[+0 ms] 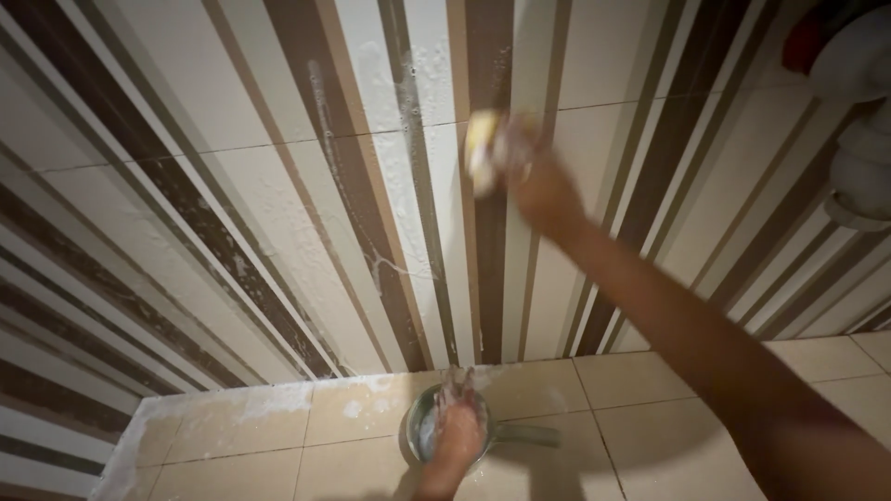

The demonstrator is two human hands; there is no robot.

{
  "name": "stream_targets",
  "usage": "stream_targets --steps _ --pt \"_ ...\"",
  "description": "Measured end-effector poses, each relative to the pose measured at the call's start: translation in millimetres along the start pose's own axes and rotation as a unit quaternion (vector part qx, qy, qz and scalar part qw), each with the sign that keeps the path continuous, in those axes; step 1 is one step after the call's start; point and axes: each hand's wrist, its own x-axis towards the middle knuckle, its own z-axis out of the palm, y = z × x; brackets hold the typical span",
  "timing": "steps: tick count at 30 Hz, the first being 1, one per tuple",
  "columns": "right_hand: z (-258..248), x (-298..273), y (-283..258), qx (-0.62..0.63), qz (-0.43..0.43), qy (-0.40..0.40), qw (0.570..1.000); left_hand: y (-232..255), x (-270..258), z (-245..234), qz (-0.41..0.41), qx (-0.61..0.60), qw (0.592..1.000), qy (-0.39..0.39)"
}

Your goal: The person scrubs the bathroom wall and floor tiles with a sponge and soapy water from a scoop, covering the striped wall and the floor area around the toilet and drain.

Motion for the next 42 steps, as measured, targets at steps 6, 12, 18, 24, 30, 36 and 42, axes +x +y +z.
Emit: stream_targets --steps 6,12,18,24,30,36,42 --pt "18 -84 12 -0.087 -0.18 -0.244 0.949 5 -23 -7 -0.046 0.006 0.996 -0.076" --pt "-39 24 1 -0.19 -0.1 -0.033 0.976 -29 -25 -5 -0.016 0.008 1.0 0.0" --pt "-10 1 8 -0.016 0.028 -0.041 0.999 -62 -17 29 -0.033 -0.048 0.997 0.056" --pt "33 -109 4 -0.164 -0.137 -0.304 0.928 -111 -47 99 0.2 0.066 0.953 0.219" --pt "54 -20 -21 -0.277 -0.268 -0.069 0.92 -129 -52 109 0.013 -0.07 0.997 0.009" --pt "131 -46 -14 -0.208 -0.321 -0.066 0.921 -98 -60 48 -0.039 -0.003 0.991 0.132" --pt "216 -248 36 -0.178 -0.317 -0.337 0.869 -101 -82 54 -0.087 0.03 0.995 0.026"
